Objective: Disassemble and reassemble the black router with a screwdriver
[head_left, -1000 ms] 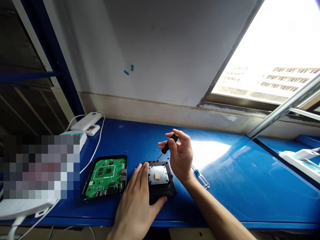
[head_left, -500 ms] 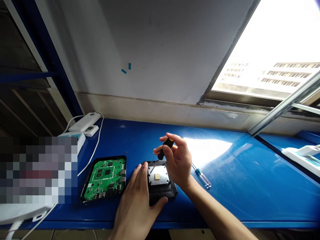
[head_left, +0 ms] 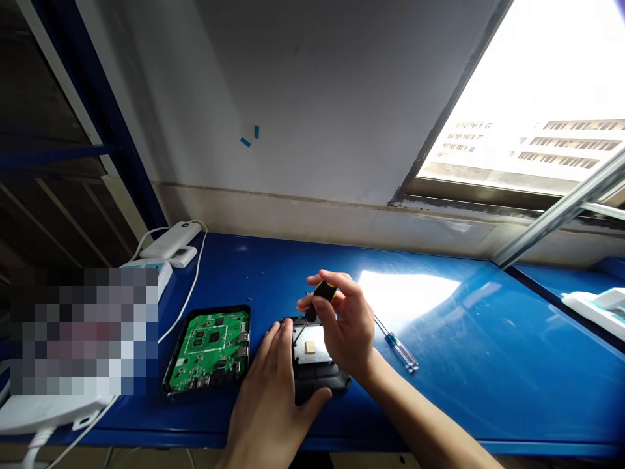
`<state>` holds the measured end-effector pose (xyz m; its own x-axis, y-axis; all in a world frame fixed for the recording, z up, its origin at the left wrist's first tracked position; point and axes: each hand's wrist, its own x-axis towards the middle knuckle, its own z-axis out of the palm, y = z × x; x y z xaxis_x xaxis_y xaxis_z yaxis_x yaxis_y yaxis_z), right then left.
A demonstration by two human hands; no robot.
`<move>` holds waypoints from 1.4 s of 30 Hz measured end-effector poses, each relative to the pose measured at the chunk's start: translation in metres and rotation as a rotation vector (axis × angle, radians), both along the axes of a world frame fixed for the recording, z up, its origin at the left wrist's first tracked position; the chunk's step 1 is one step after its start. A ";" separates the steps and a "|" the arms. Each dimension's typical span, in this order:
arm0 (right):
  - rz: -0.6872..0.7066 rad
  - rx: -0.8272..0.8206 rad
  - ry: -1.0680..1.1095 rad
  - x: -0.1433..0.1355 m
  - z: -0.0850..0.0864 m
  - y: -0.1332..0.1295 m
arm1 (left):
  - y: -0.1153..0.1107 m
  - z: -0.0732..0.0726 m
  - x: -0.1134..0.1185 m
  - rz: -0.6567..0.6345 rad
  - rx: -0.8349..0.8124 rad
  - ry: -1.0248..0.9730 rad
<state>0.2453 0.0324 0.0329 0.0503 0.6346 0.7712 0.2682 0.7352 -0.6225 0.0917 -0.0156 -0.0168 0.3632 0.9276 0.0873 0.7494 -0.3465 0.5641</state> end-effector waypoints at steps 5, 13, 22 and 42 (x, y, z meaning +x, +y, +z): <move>-0.010 0.023 0.008 0.001 0.003 0.000 | 0.000 0.005 0.001 0.001 -0.023 -0.012; 0.028 -0.028 0.008 0.001 0.002 0.001 | 0.001 0.002 0.002 -0.008 -0.005 0.018; 0.157 -0.070 -0.029 -0.002 0.005 -0.001 | 0.001 -0.002 0.000 -0.017 0.004 0.004; 0.008 0.049 -0.088 -0.006 0.014 -0.003 | 0.001 0.007 0.004 0.020 -0.023 0.000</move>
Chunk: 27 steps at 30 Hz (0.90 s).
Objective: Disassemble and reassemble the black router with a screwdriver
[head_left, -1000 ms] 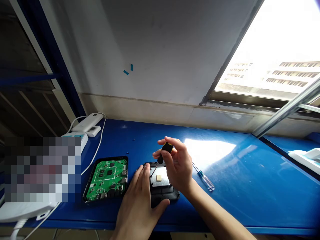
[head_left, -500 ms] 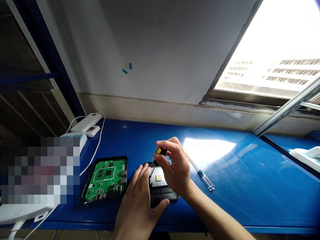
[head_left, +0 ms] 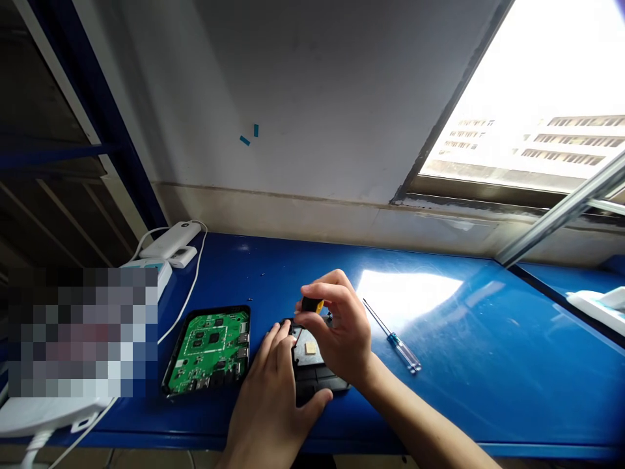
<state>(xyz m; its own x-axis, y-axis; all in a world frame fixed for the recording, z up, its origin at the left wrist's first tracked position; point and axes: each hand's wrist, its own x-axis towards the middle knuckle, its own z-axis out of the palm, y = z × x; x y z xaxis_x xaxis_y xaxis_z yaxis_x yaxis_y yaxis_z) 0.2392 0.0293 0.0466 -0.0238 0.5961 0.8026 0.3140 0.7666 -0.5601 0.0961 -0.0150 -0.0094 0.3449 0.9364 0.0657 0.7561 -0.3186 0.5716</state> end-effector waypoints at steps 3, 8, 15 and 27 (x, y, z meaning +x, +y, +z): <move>-0.014 -0.029 -0.009 0.002 -0.001 -0.001 | 0.001 -0.001 0.000 0.005 0.006 0.016; 0.071 -0.092 0.072 0.006 -0.006 -0.001 | 0.002 0.000 -0.001 -0.011 -0.009 0.023; -0.134 -0.033 0.033 0.004 0.001 -0.001 | -0.001 0.006 0.004 0.033 0.021 0.060; -0.154 0.011 0.006 0.006 0.007 0.000 | -0.001 0.007 0.005 0.042 0.000 0.042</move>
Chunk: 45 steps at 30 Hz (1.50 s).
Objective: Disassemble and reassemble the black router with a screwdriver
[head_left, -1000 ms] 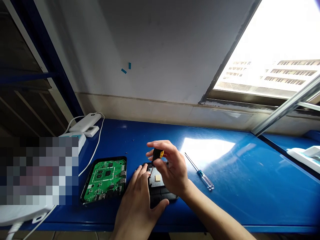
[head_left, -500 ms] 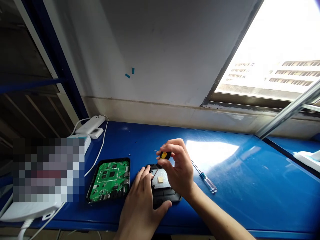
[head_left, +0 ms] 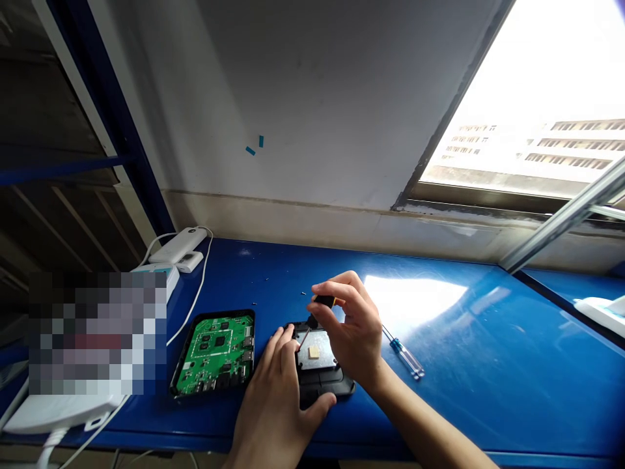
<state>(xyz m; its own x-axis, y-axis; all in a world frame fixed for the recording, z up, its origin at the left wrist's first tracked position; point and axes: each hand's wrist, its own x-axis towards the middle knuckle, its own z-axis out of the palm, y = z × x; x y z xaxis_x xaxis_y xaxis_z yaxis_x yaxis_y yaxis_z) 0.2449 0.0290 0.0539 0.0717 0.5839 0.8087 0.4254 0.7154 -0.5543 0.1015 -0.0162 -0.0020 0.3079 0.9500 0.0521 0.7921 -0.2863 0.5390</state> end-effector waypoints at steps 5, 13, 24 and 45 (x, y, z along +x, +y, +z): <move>0.076 -0.106 0.062 0.001 -0.005 -0.002 | 0.001 -0.004 -0.002 -0.041 -0.018 -0.031; 0.085 0.036 -0.040 0.001 0.003 -0.003 | 0.001 -0.008 -0.003 -0.005 0.040 -0.065; 0.092 0.051 -0.042 0.001 -0.003 -0.004 | 0.003 -0.009 -0.004 -0.018 -0.020 -0.045; 0.135 0.009 0.060 -0.001 -0.014 -0.004 | 0.002 -0.005 -0.002 -0.017 -0.027 -0.083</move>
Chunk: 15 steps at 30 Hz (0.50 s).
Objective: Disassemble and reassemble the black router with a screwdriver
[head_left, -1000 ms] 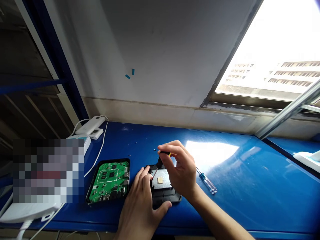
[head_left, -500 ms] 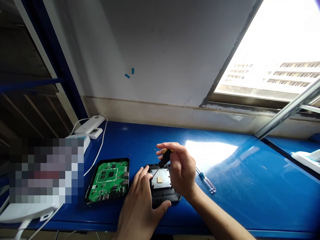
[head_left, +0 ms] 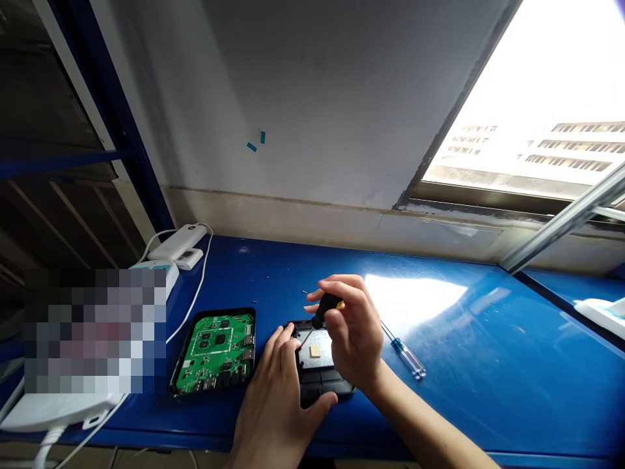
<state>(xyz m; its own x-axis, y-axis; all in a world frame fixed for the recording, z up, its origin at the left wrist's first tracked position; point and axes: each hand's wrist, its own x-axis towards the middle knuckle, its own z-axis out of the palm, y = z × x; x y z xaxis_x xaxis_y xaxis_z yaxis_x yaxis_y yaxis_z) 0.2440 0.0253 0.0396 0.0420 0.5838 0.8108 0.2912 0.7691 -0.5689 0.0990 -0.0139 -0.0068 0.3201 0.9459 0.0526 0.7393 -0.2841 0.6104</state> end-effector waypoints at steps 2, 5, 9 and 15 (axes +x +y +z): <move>-0.058 0.017 -0.015 0.000 0.001 0.000 | -0.001 0.000 0.001 0.015 0.021 -0.006; -0.042 -0.024 0.039 -0.002 0.002 -0.001 | -0.002 -0.002 0.002 0.050 0.066 -0.026; 0.051 -0.073 0.097 -0.002 0.002 -0.001 | -0.001 -0.005 0.000 0.022 0.055 -0.035; -0.107 0.029 -0.031 0.000 0.003 0.000 | 0.001 -0.002 -0.001 0.005 0.033 0.014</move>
